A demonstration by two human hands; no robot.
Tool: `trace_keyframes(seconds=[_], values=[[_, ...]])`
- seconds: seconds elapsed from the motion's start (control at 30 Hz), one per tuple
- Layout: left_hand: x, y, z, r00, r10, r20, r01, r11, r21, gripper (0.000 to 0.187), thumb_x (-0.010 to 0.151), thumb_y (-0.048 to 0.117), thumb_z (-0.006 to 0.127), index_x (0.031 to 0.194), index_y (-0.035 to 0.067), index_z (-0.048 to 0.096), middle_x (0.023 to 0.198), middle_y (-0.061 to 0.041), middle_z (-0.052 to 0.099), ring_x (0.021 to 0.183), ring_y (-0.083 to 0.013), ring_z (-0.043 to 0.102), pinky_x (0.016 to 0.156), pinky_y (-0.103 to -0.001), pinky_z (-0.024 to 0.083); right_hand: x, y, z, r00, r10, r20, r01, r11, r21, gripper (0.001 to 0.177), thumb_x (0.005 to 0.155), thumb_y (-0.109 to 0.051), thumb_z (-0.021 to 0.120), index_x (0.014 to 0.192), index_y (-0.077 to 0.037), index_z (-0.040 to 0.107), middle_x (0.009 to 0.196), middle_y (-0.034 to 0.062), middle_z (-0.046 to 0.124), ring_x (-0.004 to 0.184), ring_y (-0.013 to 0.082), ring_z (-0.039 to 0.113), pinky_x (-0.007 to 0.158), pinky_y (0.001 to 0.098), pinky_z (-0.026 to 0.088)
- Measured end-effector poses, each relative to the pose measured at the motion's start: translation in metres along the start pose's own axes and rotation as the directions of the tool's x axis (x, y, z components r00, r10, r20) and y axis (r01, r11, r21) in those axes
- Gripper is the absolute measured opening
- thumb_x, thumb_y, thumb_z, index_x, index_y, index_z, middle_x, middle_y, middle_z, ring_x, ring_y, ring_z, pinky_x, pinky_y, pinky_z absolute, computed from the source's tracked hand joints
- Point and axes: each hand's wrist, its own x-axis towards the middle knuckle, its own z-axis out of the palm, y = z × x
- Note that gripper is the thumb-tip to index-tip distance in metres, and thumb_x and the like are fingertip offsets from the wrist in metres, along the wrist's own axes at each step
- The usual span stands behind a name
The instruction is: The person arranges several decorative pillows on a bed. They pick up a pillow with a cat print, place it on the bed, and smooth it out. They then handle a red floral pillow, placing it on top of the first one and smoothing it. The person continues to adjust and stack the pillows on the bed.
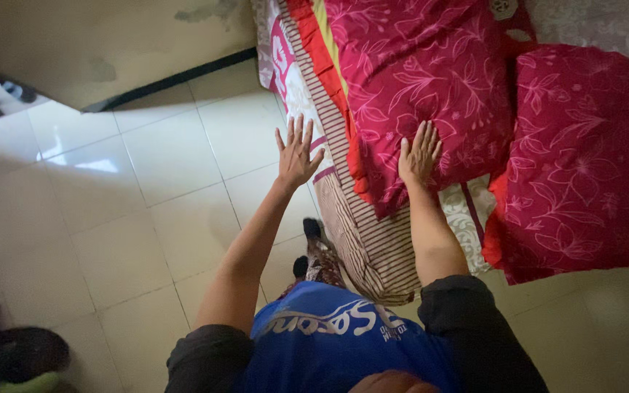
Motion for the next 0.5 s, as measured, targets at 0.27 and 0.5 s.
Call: trace_keyframes(seconds=[0.27,0.5], values=[[0.096,0.041,0.013,0.977,0.170,0.128,-0.172,0.985,0.007,0.085,0.096,0.054,0.056,0.163,0.011,0.028,0.171,-0.017,0.017,0.158,-0.0368,0.010,0.123,-0.068,0.003,0.042,-0.031,0.000,0.969,0.242,-0.056,-0.240,0.970,0.047,0.069,0.110,-0.049,0.036,0.165,-0.010,0.020,0.172,0.0167,0.019,0.158,0.0366,0.015,0.124,0.0628,0.010],[0.187,0.103,0.080,0.812,0.467,0.349,-0.498,0.867,-0.001,0.079,0.101,0.060,0.045,0.162,0.014,0.024,0.171,-0.011,0.013,0.158,-0.0298,0.012,0.125,-0.063,0.002,0.047,-0.034,-0.015,0.992,-0.124,-0.033,0.126,0.990,0.060,0.067,0.110,-0.049,0.031,0.164,-0.010,0.027,0.171,0.0159,0.022,0.158,0.0387,0.016,0.127,0.0603,0.012]])
